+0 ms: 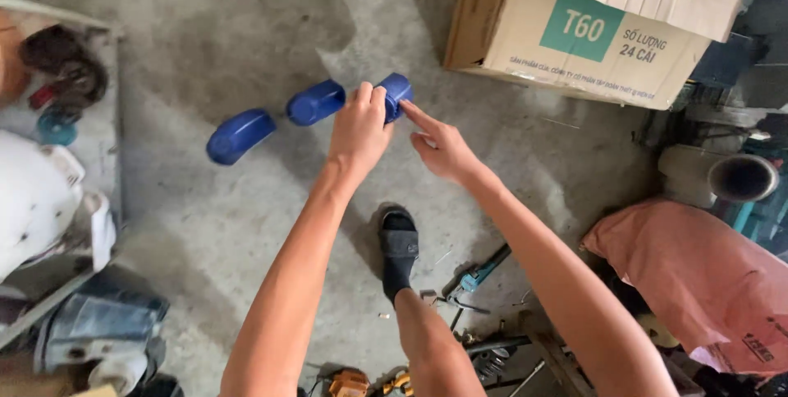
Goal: The person picks up a small box from a shelf, places it on a workbench, then retrieves a green box labeled 'HIGH PRESSURE WASHER PUMP' and places it on the same bench. They open the green box, remove a black pump, and place it on the bench. Finally, they remove several blue plastic bottles from a cardboard box on the floor and place them nearby.
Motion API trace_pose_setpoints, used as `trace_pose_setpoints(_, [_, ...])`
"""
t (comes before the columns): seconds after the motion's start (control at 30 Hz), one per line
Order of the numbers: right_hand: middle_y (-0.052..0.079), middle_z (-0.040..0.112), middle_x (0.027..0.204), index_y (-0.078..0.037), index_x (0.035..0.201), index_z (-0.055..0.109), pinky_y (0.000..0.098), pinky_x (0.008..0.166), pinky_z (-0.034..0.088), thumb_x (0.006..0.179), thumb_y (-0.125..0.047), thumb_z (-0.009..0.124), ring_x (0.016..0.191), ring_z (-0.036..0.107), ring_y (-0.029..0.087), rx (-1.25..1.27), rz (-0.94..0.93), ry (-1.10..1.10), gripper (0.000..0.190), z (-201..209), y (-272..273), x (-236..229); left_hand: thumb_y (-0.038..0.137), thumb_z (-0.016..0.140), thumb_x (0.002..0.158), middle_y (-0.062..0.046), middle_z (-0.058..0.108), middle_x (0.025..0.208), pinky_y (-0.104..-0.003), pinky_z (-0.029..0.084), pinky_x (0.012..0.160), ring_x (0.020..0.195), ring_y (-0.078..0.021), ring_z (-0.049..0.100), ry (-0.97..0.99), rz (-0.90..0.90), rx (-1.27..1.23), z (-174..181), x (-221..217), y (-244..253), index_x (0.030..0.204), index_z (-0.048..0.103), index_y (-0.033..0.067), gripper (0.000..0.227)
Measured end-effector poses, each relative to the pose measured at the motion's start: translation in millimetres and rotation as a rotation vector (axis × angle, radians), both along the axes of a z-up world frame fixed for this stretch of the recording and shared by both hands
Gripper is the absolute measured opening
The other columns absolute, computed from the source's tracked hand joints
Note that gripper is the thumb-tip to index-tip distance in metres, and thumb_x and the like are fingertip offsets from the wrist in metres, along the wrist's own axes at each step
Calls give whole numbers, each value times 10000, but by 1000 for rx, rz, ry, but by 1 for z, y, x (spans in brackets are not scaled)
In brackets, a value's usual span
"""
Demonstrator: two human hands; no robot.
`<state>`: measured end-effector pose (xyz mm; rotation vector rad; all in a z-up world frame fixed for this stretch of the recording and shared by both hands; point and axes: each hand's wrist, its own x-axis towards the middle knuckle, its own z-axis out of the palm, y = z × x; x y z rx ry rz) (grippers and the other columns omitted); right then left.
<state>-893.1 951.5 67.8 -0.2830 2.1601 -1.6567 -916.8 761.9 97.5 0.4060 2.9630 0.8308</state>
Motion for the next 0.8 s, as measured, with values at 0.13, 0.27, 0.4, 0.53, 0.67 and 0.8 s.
trace_pose_setpoints(0.13, [144, 537, 1560, -193, 1634, 314, 298, 1055, 461, 874, 59, 479, 1428, 546, 272, 90, -30, -126, 817, -60, 5, -20, 31, 771, 773, -177, 596, 1098, -457, 554, 864, 1071, -382, 619, -10, -1, -96, -64, -41, 21, 1017, 606, -6, 297])
trace_pose_setpoints(0.27, [158, 379, 1688, -171, 1667, 265, 279, 1078, 423, 856, 102, 458, 1521, 412, 296, 23, -4, -50, 877, -97, -1, -33, -24, 748, 800, -184, 584, 1118, -437, 556, 863, 1103, -379, 601, -59, 32, -123, -104, -55, 28, 1039, 600, -24, 280])
trace_pose_setpoints(0.4, [145, 210, 1721, -161, 1642, 158, 260, 889, 484, 806, 92, 468, 1528, 366, 279, -9, -33, -96, 927, -108, -2, -41, -45, 766, 782, -189, 582, 1125, -454, 539, 892, 1083, -385, 589, -2, 54, -61, -117, -60, 39, 1093, 603, -25, 352])
trace_pose_setpoints(0.53, [132, 234, 1726, -168, 1656, 161, 297, 953, 491, 832, 64, 502, 1516, 417, 301, 80, -29, -89, 921, -105, 6, -42, -8, 797, 750, -181, 580, 1146, -452, 534, 913, 1127, -394, 582, -18, 21, 4, -109, -61, 38, 1191, 581, -12, 490])
trace_pose_setpoints(0.67, [180, 201, 1731, -121, 1671, 198, 360, 1126, 434, 818, 77, 548, 1537, 346, 401, 139, 7, 126, 943, -90, 3, -38, -10, 800, 744, -165, 575, 1221, -448, 533, 903, 1160, -387, 573, -29, -2, 18, -86, -48, 28, 1374, 525, -2, 688])
trace_pose_setpoints(0.8, [179, 179, 1746, -102, 1640, 251, 407, 1153, 431, 790, 77, 488, 1546, 329, 382, 249, 0, 159, 901, -37, -13, -29, 36, 811, 735, -131, 584, 1250, -471, 515, 898, 1154, -353, 567, 15, -22, -37, -46, -35, 15, 1403, 528, 44, 725])
